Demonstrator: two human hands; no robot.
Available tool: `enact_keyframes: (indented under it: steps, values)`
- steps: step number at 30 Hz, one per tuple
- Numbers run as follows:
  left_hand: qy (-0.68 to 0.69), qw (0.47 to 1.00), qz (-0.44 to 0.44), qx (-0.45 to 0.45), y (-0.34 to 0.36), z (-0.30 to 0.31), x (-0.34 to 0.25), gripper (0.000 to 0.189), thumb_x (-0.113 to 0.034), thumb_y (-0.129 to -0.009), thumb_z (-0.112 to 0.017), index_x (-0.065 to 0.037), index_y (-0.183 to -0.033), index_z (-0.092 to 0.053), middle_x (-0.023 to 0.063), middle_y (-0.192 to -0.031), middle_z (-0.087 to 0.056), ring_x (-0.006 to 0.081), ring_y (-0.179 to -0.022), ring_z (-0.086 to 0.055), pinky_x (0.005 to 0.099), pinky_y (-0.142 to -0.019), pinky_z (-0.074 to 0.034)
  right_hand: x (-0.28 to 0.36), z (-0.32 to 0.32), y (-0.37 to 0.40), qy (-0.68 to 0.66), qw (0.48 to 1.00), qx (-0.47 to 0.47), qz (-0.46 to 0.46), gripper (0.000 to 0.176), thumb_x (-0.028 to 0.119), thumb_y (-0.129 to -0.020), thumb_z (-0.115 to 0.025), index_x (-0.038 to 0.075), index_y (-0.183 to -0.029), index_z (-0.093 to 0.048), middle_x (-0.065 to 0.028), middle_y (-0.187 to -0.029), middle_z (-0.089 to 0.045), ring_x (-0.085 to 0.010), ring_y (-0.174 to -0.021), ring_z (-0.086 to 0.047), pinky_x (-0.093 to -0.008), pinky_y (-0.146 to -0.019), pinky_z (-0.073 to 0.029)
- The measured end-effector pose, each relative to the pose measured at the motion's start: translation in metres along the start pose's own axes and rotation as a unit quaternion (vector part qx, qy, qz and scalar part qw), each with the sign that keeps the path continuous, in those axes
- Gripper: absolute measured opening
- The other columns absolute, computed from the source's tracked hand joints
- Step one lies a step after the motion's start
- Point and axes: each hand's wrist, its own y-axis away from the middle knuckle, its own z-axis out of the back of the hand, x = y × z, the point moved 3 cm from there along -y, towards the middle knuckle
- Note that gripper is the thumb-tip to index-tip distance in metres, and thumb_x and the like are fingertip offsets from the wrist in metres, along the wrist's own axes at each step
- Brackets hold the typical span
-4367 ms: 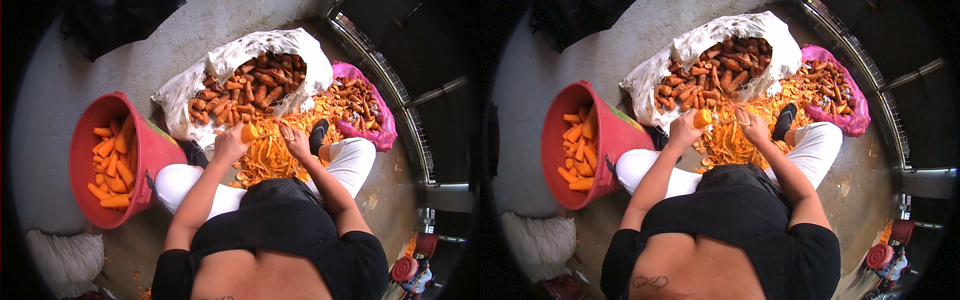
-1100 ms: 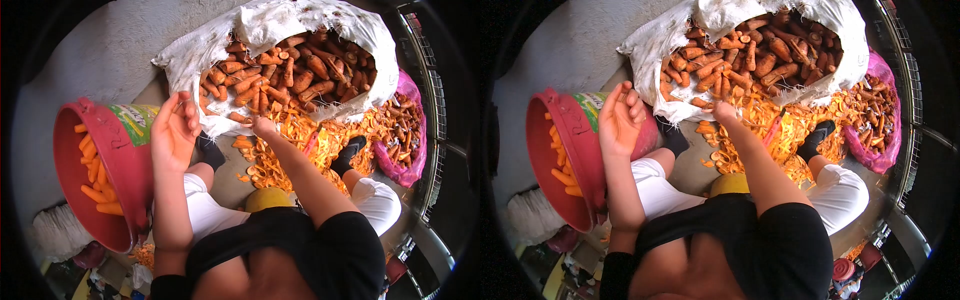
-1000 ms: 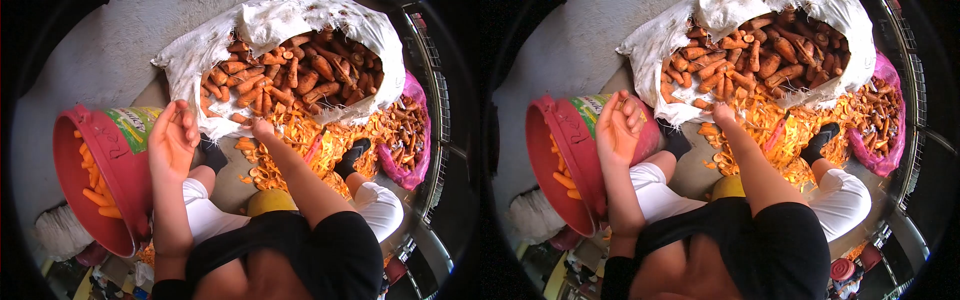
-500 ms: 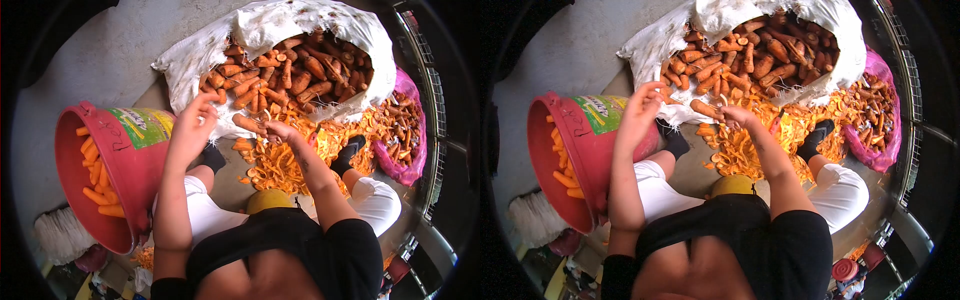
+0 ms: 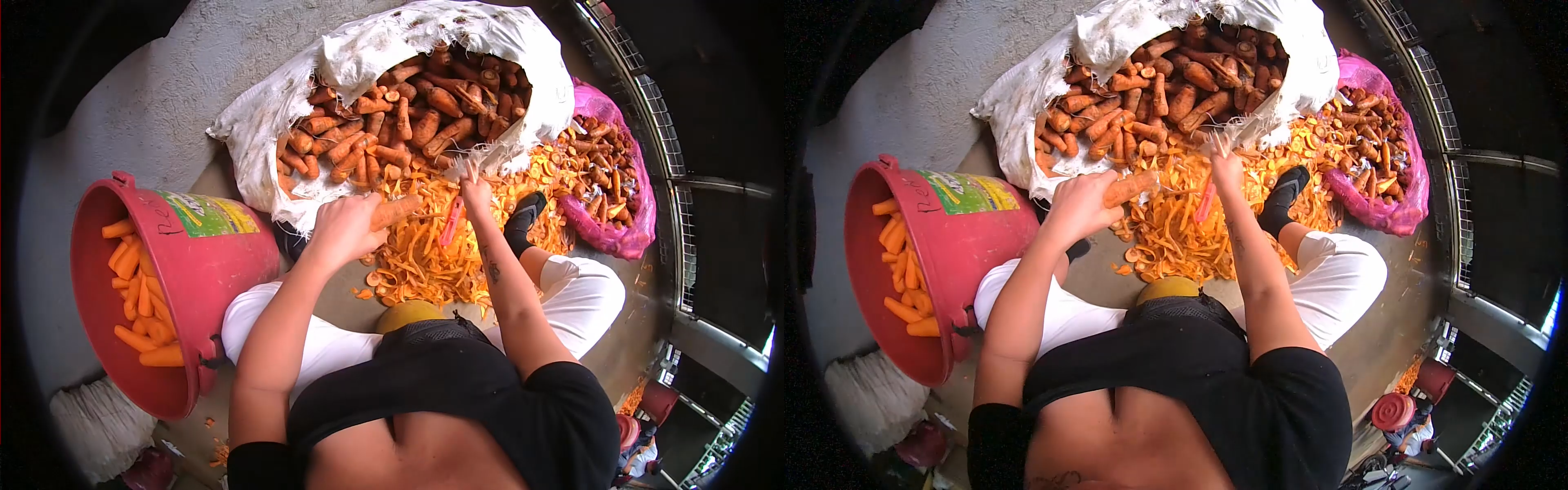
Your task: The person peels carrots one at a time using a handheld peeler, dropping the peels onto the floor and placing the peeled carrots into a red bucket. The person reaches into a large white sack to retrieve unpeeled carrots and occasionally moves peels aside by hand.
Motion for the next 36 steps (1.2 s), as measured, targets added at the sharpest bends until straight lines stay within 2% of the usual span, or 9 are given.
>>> enact_keyframes:
  steps: [1,7,15,19,23,24,25,28,36]
  values:
    - [0.004,1.0,-0.004,-0.006,0.002,0.002,-0.002,0.036,-0.025,-0.065,-0.066,-0.006,-0.094,-0.058,0.0164,-0.082,-0.064,0.0359,-0.079,-0.062,0.0468,-0.071,-0.049,-0.018,0.004,-0.001,0.047,0.999,-0.021,0.011,0.039,0.033,-0.083,-0.059,-0.005,-0.09,-0.065,-0.019,-0.064,-0.063,-0.0322,-0.065,-0.065,-0.0419,-0.06,-0.05]
    - [-0.011,0.999,-0.026,-0.035,0.003,0.007,-0.006,0.038,-0.024,-0.066,-0.066,-0.005,-0.098,-0.058,0.0164,-0.084,-0.064,0.0358,-0.08,-0.062,0.0462,-0.071,-0.049,-0.069,-0.014,0.044,0.212,0.971,0.025,-0.11,0.042,0.036,-0.08,-0.063,-0.002,-0.096,-0.06,-0.0248,-0.094,-0.065,-0.0374,-0.092,-0.063,-0.0458,-0.078,-0.049]
    - [0.004,0.997,-0.005,-0.075,0.0,0.023,-0.013,0.034,-0.024,-0.07,-0.07,-0.006,-0.095,-0.056,0.0152,-0.085,-0.065,0.0347,-0.078,-0.063,0.0456,-0.069,-0.05,-0.058,-0.01,0.037,0.264,0.959,0.054,-0.092,0.037,0.038,-0.087,-0.052,0.003,-0.097,-0.055,-0.0208,-0.09,-0.065,-0.0374,-0.085,-0.063,-0.046,-0.075,-0.049]
    - [0.002,0.992,-0.037,-0.123,0.002,0.029,-0.011,0.034,-0.023,-0.069,-0.071,-0.007,-0.094,-0.055,0.0135,-0.084,-0.064,0.0348,-0.078,-0.063,0.0452,-0.068,-0.049,-0.034,0.02,0.055,0.246,0.968,-0.008,0.045,0.032,0.034,-0.083,-0.057,0.005,-0.095,-0.052,-0.0221,-0.08,-0.063,-0.0416,-0.074,-0.061,-0.0508,-0.066,-0.045]
    - [0.019,0.983,-0.076,-0.167,0.009,0.033,-0.014,0.033,-0.019,-0.065,-0.074,-0.007,-0.091,-0.056,0.0116,-0.083,-0.063,0.0335,-0.079,-0.062,0.044,-0.068,-0.049,0.01,0.047,0.097,0.069,0.992,0.028,0.103,0.035,0.035,-0.088,-0.058,0.003,-0.096,-0.047,-0.0234,-0.083,-0.062,-0.0414,-0.081,-0.061,-0.0427,-0.07,-0.046]
    - [0.022,0.979,-0.088,-0.184,0.011,0.034,-0.014,0.033,-0.018,-0.065,-0.074,-0.007,-0.091,-0.056,0.0115,-0.083,-0.063,0.0334,-0.079,-0.062,0.0438,-0.068,-0.049,0.019,0.044,0.101,-0.022,0.97,-0.019,0.241,0.036,0.034,-0.089,-0.06,0.003,-0.102,-0.047,-0.0037,-0.07,-0.051,-0.0132,-0.058,-0.047,-0.0299,-0.052,-0.038]
    - [0.024,0.974,-0.1,-0.202,0.013,0.034,-0.013,0.033,-0.018,-0.065,-0.074,-0.007,-0.091,-0.056,0.0114,-0.083,-0.063,0.0332,-0.079,-0.062,0.0435,-0.068,-0.049,0.04,0.046,0.113,-0.115,0.965,0.034,0.232,0.034,0.032,-0.092,-0.057,0.003,-0.108,-0.048,-0.0003,-0.07,-0.048,-0.0092,-0.057,-0.042,-0.0263,-0.05,-0.035]
    - [0.028,0.966,-0.1,-0.237,0.015,0.036,-0.012,0.031,-0.017,-0.064,-0.072,-0.007,-0.091,-0.061,0.0106,-0.086,-0.064,0.0304,-0.082,-0.063,0.0411,-0.07,-0.05,0.105,0.06,0.159,-0.266,0.921,0.179,0.221,0.038,0.026,-0.098,-0.048,0.003,-0.127,-0.046,0.0058,-0.069,-0.042,-0.003,-0.054,-0.033,-0.0194,-0.047,-0.029]
    - [0.011,0.946,-0.115,-0.303,0.019,0.046,-0.013,0.037,-0.013,-0.063,-0.072,-0.007,-0.098,-0.063,0.0098,-0.093,-0.066,0.0287,-0.085,-0.064,0.0383,-0.072,-0.051,0.158,0.068,0.2,-0.125,0.932,0.175,0.293,0.021,0.022,-0.095,-0.052,0.003,-0.096,-0.058,-0.0026,-0.064,-0.054,-0.0092,-0.056,-0.049,-0.0268,-0.052,-0.041]
